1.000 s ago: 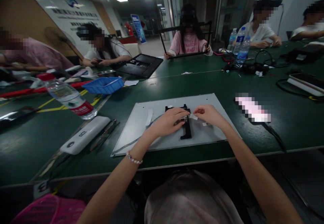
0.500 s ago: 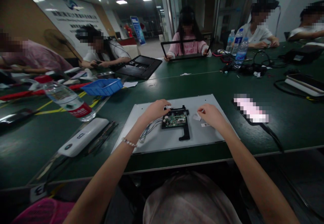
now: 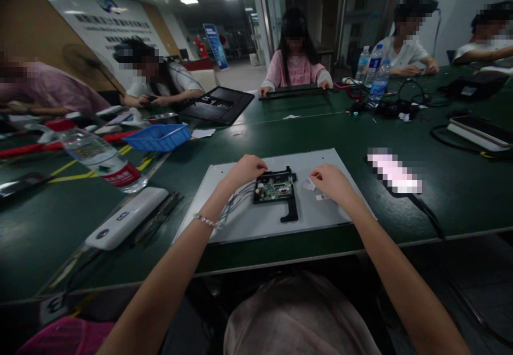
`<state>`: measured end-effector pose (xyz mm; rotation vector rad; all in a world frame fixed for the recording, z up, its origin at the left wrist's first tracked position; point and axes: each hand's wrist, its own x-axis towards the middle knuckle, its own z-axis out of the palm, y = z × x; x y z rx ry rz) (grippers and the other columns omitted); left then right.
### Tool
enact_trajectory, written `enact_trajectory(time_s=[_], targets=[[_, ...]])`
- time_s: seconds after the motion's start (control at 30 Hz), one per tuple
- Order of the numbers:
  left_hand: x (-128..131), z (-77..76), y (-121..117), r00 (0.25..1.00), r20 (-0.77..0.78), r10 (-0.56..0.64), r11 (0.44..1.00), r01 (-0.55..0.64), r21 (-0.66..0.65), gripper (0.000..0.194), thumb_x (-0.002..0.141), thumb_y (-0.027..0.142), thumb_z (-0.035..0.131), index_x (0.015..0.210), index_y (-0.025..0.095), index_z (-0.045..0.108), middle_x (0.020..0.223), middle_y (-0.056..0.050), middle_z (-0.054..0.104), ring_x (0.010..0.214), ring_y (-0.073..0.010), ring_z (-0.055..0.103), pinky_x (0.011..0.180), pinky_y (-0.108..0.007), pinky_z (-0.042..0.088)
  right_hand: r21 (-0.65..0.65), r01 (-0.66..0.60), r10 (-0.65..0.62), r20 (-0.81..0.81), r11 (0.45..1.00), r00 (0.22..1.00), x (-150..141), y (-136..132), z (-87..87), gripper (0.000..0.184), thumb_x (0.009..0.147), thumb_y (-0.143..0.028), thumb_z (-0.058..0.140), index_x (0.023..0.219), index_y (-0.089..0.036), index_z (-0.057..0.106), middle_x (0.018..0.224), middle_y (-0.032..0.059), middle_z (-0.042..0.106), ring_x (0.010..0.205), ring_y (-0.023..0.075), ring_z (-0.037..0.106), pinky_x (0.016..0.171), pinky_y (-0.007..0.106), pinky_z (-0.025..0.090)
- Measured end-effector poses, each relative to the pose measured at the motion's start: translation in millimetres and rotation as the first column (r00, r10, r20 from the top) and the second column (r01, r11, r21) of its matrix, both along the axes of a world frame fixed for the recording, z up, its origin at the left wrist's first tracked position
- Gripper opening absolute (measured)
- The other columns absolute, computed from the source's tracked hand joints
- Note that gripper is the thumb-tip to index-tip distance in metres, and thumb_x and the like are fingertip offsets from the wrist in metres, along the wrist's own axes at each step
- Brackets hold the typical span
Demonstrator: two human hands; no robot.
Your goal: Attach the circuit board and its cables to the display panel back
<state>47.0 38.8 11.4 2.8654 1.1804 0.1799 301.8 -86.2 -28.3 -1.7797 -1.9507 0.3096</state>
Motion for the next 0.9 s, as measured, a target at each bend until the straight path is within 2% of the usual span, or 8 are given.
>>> enact_trajectory(time_s=[0.17,0.33,0.43,0.63,0.8,0.9], targets=[[2.4,4.1,4.3,1.0,-0.019,0.024,0.999,-0.023,0.03,0.024,0.078,0.012,0.054,0.086,0.016,0.076,0.086,-0.006,0.074,0.08,-0.0188,0.067,0.077,-0.024,0.049,-0.009,0.006,-0.006,-0.018,1.0,1.0,0.9,1.1,-1.7,0.023,0.086,-0.027,0.051,0.09,-0.017,0.071,0.097,0.0099,0.068,0.083,0.0203,0.064,0.075,0.032,0.047],[8.5,8.3,8.0,0.998,0.012,0.069,0.989,-0.07,0.13,0.029,0.084,0.016,0.048,0.097,0.016,0.074,0.101,-0.009,0.071,0.094,-0.0225,0.065,0.086,-0.03,0.048,-0.013,0.0,0.0,-0.02,1.0,1.0,2.2,3.1,-3.7,0.023,0.086,-0.028,0.051,0.09,-0.017,0.071,0.097,0.01,0.069,0.084,0.0206,0.064,0.075,0.032,0.047],[10.2,4.8,7.1,0.996,0.011,0.085,0.981,-0.085,0.174,0.029,0.087,0.019,0.047,0.099,0.019,0.073,0.106,-0.008,0.069,0.098,-0.0219,0.063,0.088,-0.03,0.047,-0.015,0.001,-0.001,-0.02,1.0,1.0,2.6,3.5,-3.9,0.022,0.085,-0.028,0.052,0.089,-0.017,0.071,0.096,0.01,0.069,0.084,0.0211,0.064,0.075,0.032,0.047],[5.0,-4.5,7.5,0.998,-0.022,0.067,0.994,-0.065,0.09,0.024,0.084,0.02,0.052,0.095,0.018,0.074,0.099,-0.007,0.072,0.093,-0.0215,0.066,0.084,-0.028,0.048,-0.011,-0.008,0.008,-0.02,1.0,1.0,2.9,3.4,-4.4,0.022,0.086,-0.028,0.051,0.09,-0.018,0.071,0.096,0.0097,0.069,0.086,0.0214,0.064,0.077,0.032,0.047],[-10.3,7.8,7.3,0.996,0.07,0.063,0.998,-0.062,-0.012,0.03,0.088,0.023,0.046,0.103,0.015,0.07,0.105,-0.009,0.07,0.096,-0.0212,0.065,0.089,-0.031,0.047,-0.003,-0.004,0.004,-0.04,1.0,0.999,0.7,1.3,-1.8,0.02,0.085,-0.026,0.053,0.091,-0.017,0.07,0.097,0.0101,0.069,0.084,0.0209,0.065,0.079,0.033,0.048],[-24.9,15.3,-1.1,0.994,0.109,-0.012,0.997,0.019,-0.068,0.039,0.089,0.034,0.047,0.12,0.014,0.061,0.121,-0.01,0.063,0.109,-0.0238,0.059,0.097,-0.035,0.043,0.006,-0.052,0.052,-0.094,0.999,0.994,-2.2,-1.6,1.4,0.02,0.083,-0.027,0.058,0.095,-0.018,0.07,0.098,0.0097,0.069,0.084,0.0204,0.065,0.079,0.033,0.049]])
